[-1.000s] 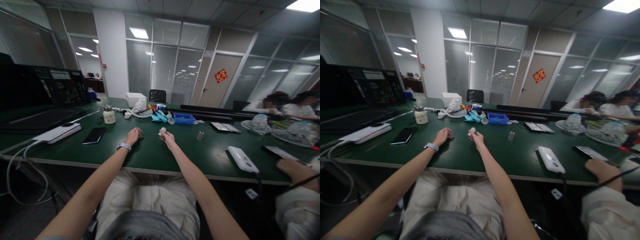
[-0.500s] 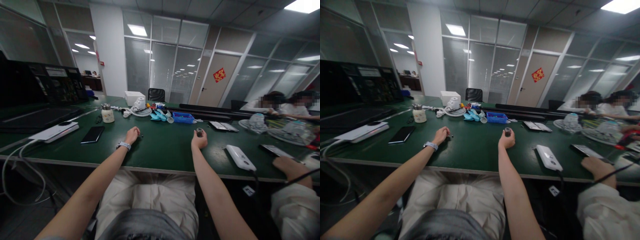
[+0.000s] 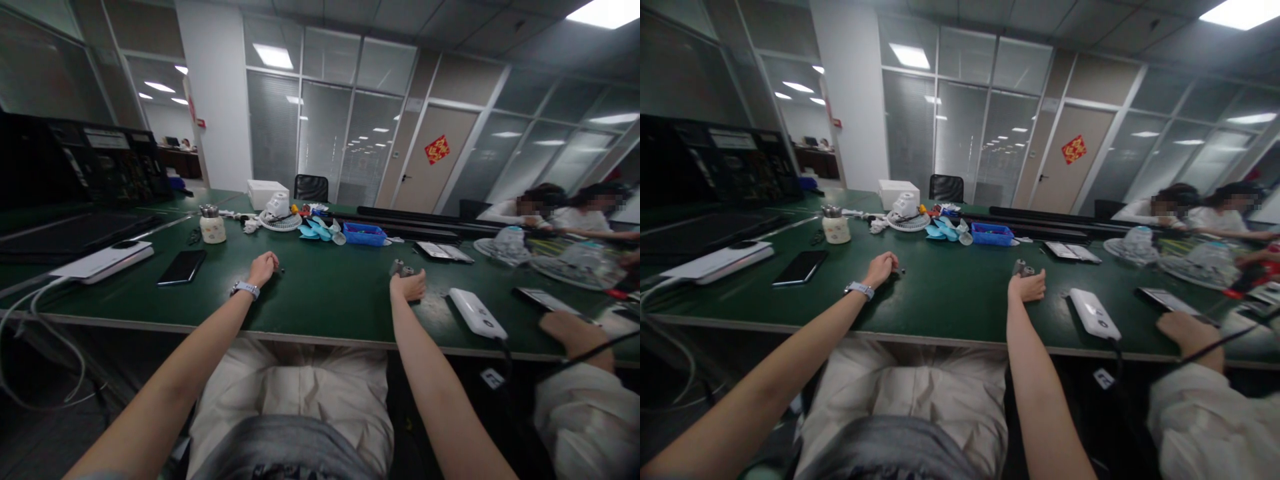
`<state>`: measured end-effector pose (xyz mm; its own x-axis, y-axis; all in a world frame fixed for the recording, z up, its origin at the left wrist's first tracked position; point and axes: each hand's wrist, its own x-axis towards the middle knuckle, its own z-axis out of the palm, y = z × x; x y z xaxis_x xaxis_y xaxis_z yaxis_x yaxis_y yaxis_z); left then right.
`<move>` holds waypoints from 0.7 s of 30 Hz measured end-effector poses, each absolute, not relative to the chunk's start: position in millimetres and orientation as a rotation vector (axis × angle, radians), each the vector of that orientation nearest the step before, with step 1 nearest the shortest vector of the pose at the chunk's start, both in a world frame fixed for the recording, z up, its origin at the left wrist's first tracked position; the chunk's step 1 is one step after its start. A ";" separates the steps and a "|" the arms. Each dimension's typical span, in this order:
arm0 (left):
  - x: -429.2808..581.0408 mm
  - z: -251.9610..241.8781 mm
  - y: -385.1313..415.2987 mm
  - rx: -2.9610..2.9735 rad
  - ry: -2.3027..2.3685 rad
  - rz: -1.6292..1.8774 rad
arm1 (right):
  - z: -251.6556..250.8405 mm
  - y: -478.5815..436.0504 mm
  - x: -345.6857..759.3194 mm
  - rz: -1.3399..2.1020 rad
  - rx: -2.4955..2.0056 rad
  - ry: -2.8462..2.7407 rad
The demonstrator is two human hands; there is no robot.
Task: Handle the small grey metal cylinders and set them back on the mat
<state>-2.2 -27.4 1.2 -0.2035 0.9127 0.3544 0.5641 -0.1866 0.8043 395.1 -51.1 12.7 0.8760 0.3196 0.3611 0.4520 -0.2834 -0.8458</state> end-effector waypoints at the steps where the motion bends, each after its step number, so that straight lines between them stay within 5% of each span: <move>1: -2.3 1.4 -27.6 1.713 1.727 1.353 | 17.0 -55.3 389.9 -0.231 -1.835 -0.596; 5: -2.0 4.3 -30.1 1.701 1.845 1.389 | 33.4 -65.1 350.8 -0.348 -1.558 -1.025; 9: -2.3 7.7 -33.6 1.623 1.963 1.392 | 30.4 -51.2 276.5 0.246 -1.248 -1.802; 13: -2.9 8.8 -35.7 1.631 1.985 1.401 | 15.7 -30.4 192.0 0.653 -1.248 -1.951; 21: -3.8 7.6 -34.3 1.687 2.014 1.318 | 7.2 -23.5 146.6 0.435 -1.406 -2.001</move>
<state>-3.8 -34.3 7.6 -0.3274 0.8686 0.3720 0.6886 -0.0503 0.7234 146.6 -23.5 7.2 -0.2175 0.9240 0.3146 0.7100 0.3710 -0.5986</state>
